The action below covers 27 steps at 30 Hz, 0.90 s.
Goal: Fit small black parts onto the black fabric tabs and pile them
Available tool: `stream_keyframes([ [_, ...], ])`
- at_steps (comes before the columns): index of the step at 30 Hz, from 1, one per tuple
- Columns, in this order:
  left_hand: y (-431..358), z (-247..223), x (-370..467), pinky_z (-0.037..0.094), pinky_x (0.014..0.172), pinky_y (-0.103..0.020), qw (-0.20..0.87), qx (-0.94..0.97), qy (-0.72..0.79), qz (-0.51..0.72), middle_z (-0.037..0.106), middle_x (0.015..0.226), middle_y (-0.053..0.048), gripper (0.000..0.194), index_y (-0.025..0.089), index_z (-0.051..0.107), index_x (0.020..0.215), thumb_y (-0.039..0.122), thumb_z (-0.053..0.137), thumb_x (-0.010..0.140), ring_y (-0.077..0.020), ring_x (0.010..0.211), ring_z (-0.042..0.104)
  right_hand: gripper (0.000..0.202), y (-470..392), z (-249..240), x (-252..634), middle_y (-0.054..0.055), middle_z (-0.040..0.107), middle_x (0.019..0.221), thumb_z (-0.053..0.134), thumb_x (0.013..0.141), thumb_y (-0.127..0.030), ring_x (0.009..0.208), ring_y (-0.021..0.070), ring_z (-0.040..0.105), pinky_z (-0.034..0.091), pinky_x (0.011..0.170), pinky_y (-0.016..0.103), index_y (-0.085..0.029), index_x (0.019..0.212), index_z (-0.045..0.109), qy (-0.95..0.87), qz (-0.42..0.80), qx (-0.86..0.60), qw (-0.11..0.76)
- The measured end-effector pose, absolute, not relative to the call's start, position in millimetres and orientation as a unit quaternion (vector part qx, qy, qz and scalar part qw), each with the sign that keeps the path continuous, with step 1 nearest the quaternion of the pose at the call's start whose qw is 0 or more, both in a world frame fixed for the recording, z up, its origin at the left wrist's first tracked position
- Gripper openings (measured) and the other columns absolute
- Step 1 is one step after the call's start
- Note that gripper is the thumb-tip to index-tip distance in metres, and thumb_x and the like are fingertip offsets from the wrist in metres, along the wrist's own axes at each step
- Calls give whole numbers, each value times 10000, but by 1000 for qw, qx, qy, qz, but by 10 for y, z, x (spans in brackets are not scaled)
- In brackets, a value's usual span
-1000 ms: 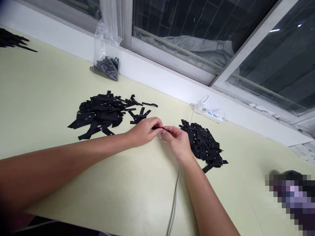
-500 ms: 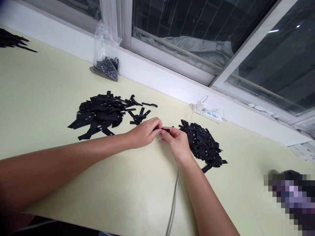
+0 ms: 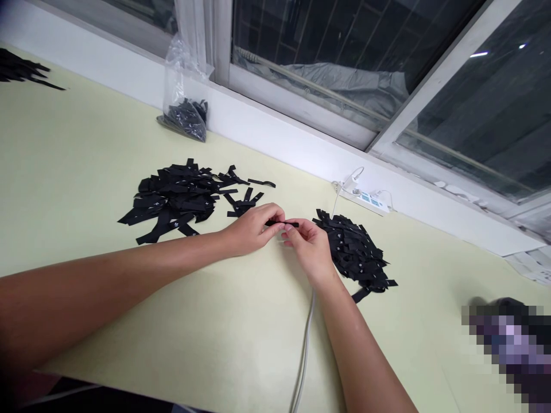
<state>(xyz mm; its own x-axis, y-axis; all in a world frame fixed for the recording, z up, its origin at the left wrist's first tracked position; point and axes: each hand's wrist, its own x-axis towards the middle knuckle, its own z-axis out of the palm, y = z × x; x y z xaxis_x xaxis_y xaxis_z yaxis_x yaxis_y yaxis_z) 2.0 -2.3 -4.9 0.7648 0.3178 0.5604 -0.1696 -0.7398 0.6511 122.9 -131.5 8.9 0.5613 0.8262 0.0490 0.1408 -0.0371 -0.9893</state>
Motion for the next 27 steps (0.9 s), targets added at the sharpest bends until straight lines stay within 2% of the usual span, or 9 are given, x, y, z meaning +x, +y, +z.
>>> stream_keyframes([
  [27, -42, -23, -11, 423, 722, -299, 364, 871, 41, 328, 603, 884, -19, 53, 194, 499, 867, 148, 500, 894, -143, 781, 538, 379, -1312, 90, 1225, 41, 723, 873, 819, 700, -491, 788, 189, 688, 578, 719, 324, -209, 920, 693, -357, 315, -656, 586],
])
